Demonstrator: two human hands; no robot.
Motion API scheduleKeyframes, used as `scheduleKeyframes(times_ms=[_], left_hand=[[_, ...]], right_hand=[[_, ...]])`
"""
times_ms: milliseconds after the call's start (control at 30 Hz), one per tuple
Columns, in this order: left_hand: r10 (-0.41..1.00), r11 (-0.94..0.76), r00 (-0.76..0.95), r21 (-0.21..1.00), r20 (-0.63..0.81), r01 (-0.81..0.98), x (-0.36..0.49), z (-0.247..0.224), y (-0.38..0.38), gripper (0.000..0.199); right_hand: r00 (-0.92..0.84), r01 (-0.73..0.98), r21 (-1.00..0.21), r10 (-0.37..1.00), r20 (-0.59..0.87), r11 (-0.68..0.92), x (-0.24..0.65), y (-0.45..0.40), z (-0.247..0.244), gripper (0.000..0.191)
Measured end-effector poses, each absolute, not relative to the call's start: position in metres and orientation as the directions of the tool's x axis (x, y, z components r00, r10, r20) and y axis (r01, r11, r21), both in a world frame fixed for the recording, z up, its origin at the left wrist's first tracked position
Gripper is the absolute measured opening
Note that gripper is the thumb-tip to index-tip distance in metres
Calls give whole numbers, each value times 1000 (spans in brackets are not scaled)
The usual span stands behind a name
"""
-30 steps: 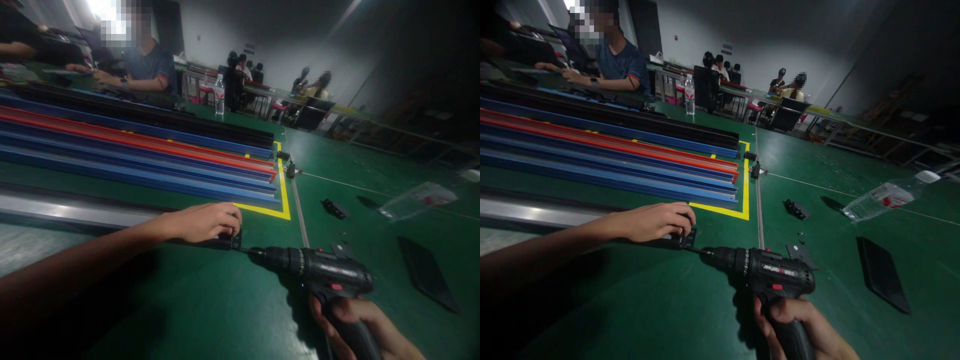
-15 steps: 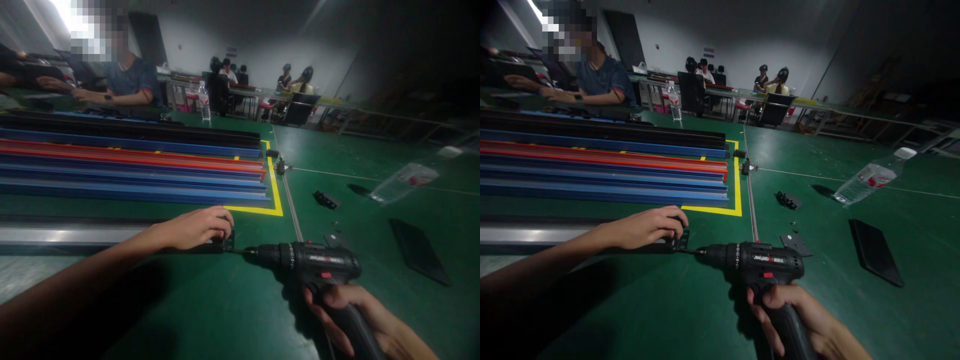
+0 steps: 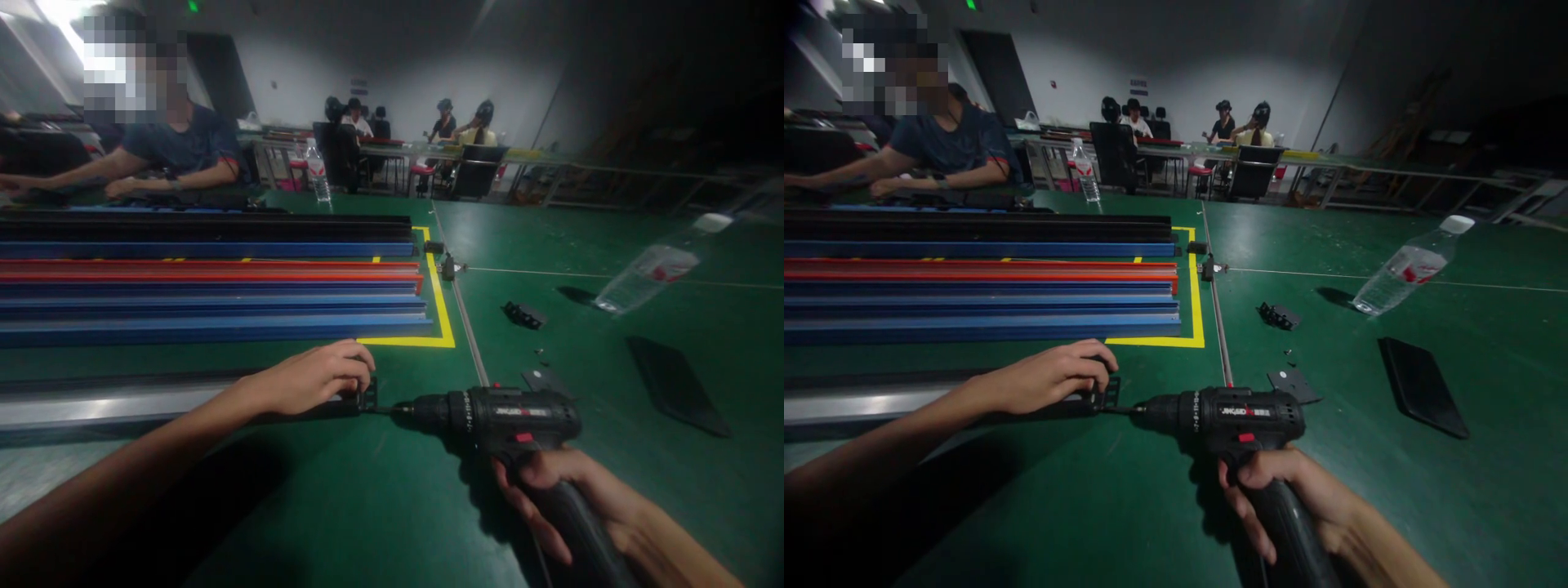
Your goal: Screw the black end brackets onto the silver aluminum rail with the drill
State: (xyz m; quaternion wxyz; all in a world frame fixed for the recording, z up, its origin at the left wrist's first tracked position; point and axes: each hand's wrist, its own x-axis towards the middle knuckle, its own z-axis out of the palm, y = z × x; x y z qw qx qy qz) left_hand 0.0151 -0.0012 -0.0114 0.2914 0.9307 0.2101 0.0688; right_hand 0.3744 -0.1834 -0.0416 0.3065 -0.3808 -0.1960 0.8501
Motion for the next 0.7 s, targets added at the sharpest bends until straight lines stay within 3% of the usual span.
scheduleKeyframes(times_ms=[700], left_hand=[[432,-725,901,581,-33,369,16,-10,0,24]], right_hand=[[-553,-385,-602,698,-456,-699,372,-184,-48,31]])
